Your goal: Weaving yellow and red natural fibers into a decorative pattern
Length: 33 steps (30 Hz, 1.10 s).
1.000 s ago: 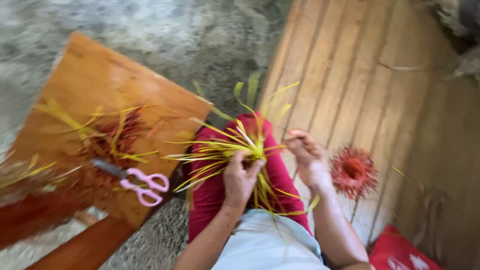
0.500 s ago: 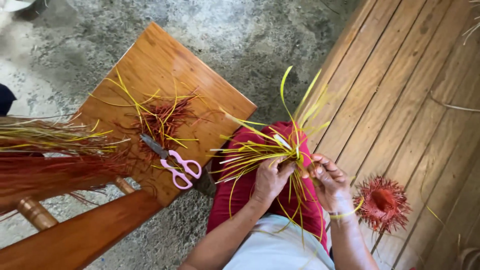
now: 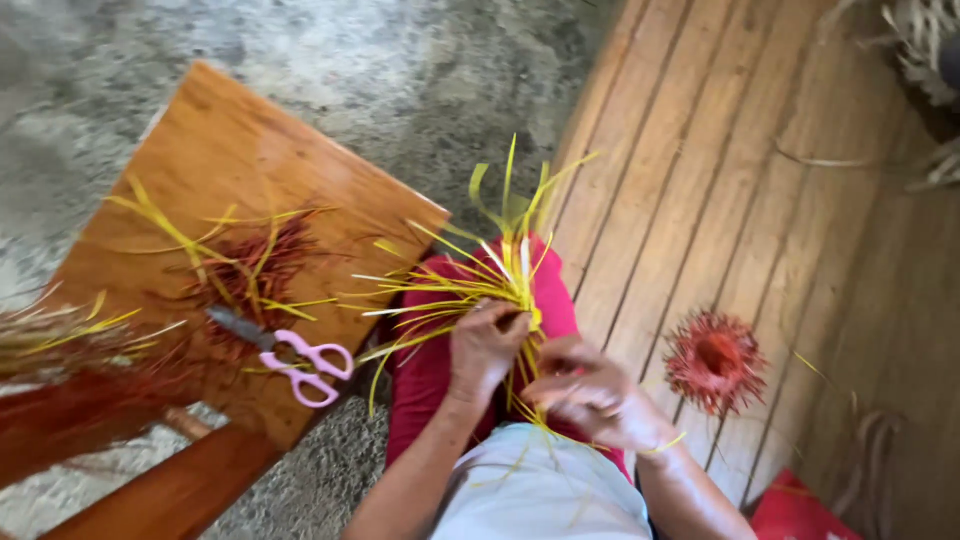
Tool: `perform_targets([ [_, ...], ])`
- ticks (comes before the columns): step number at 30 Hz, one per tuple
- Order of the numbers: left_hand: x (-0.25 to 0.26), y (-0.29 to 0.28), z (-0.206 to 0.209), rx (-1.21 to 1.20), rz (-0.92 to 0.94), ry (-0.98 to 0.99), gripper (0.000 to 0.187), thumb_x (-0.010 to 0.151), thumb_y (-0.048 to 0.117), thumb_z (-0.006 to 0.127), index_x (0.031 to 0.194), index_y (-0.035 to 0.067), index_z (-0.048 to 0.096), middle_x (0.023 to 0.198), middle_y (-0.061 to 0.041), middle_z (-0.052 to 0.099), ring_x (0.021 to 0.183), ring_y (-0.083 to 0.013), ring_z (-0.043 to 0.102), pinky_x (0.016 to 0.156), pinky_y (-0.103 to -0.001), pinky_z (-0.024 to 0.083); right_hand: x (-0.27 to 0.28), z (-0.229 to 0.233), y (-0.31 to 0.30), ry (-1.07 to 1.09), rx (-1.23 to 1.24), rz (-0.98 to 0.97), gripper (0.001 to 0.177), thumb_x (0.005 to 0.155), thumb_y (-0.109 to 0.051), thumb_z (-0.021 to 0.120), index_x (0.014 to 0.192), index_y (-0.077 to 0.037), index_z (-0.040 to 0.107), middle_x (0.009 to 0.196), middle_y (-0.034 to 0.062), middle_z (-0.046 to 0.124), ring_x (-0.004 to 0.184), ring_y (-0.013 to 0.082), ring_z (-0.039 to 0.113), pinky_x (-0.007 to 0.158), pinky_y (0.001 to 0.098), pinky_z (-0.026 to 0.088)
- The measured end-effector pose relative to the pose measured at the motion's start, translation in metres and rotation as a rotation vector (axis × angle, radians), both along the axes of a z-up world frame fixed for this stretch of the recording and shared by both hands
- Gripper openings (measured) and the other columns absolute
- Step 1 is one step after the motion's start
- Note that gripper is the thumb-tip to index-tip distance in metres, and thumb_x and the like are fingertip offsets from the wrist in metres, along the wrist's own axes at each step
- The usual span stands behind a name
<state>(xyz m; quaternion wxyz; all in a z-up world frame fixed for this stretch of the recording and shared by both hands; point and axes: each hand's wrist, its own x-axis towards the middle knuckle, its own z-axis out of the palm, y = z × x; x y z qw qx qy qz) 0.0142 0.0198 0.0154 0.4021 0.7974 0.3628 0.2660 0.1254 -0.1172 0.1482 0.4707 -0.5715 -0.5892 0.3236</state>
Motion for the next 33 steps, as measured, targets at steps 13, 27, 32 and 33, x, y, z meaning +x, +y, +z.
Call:
perform_targets([
  [13,-0.006,0.040,0.037,-0.438,-0.318,0.453,0.041,0.073,0.061,0.076,0.093,0.025,0.081,0.083,0.001,0.081,0.085,-0.0166,0.078,0.073,-0.035,0.051,-0.033,-0.009,0.025,-0.257,-0.046,0.322,0.012,0.100,0.000,0.055,0.108,-0.003,0.063,0.114,0.0184,0.056,0.104,0.0359,0.058,0.088,0.0432,0.045],
  [27,-0.025,0.027,0.053,-0.415,-0.184,0.187,0.024,0.082,0.025,0.084,0.101,0.018,0.071,0.086,-0.008,0.079,0.081,-0.0285,0.078,0.070,-0.039,0.062,0.048,-0.113,0.017,-0.309,-0.191,-0.240,0.061,0.077,-0.024,0.086,0.134,-0.015,0.067,0.120,0.0126,0.060,0.109,0.0373,0.059,0.094,0.0442,0.053],
  [32,-0.023,0.020,0.043,-0.313,-0.205,0.220,0.025,0.084,0.039,0.084,0.098,0.020,0.075,0.078,-0.006,0.078,0.068,-0.0213,0.076,0.059,-0.033,0.061,0.039,-0.132,0.016,-0.320,-0.172,-0.309,0.049,0.082,-0.027,0.082,0.129,-0.016,0.070,0.119,0.0087,0.059,0.109,0.0352,0.057,0.091,0.0437,0.054],
  [33,-0.021,0.020,0.044,-0.290,-0.195,0.265,0.032,0.083,0.046,0.084,0.100,0.021,0.074,0.080,-0.006,0.078,0.070,-0.0227,0.077,0.059,-0.035,0.062,0.037,-0.134,0.016,-0.324,-0.166,-0.319,0.048,0.081,-0.026,0.082,0.127,-0.015,0.070,0.119,0.0087,0.059,0.110,0.0349,0.058,0.091,0.0436,0.055],
])
